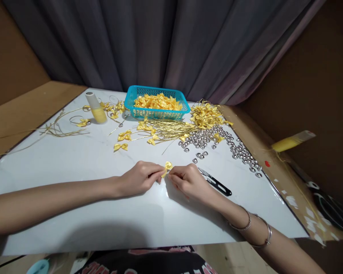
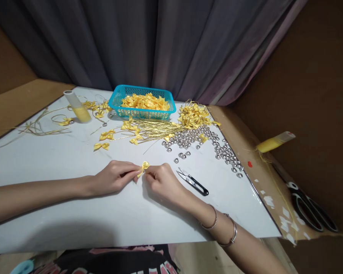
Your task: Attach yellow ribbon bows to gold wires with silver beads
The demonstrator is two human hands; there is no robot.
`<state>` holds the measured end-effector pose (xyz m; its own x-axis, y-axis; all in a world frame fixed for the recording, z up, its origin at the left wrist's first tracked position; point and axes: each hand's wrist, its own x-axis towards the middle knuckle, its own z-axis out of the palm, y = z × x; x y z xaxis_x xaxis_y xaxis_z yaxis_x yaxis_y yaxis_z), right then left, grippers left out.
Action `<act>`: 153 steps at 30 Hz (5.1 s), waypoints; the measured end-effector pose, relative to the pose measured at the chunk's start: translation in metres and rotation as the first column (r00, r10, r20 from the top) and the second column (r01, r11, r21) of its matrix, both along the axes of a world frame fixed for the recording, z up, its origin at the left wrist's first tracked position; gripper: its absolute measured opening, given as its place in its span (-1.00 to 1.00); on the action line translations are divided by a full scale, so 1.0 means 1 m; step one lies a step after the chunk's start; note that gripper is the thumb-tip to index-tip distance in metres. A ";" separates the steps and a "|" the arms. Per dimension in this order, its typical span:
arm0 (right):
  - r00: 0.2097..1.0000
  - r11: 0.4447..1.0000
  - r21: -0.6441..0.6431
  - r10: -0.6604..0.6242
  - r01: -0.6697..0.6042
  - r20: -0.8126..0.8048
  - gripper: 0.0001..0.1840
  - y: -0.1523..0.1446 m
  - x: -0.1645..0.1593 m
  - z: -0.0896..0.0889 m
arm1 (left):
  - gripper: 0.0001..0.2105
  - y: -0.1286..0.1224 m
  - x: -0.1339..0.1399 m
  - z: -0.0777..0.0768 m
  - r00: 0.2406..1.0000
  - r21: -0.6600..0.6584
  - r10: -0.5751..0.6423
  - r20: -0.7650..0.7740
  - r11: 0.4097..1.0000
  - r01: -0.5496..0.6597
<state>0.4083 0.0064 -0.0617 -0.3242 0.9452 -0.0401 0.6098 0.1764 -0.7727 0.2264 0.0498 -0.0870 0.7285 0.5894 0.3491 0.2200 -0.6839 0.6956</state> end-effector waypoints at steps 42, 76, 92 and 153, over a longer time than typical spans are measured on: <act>0.997 0.995 0.095 -0.031 0.037 -0.069 -0.76 0.010 0.010 0.001 | -0.80 -0.001 -0.001 0.004 0.971 0.085 0.019 0.237 0.996 -0.040; 1.000 0.979 0.204 -0.014 0.018 -0.020 -0.84 0.011 0.009 -0.003 | -0.87 0.008 0.006 0.012 0.952 -0.520 0.280 0.124 0.835 -0.178; 0.997 0.925 0.376 -0.037 0.059 -0.065 -0.75 0.014 0.015 -0.011 | -0.83 0.009 0.007 0.014 0.978 -0.653 0.181 0.107 0.755 -0.068; 0.786 0.896 -0.443 -0.244 -0.042 -0.568 -0.43 0.036 0.032 -0.006 | -0.78 0.015 -0.002 0.002 0.842 -0.852 -0.534 0.074 0.406 0.332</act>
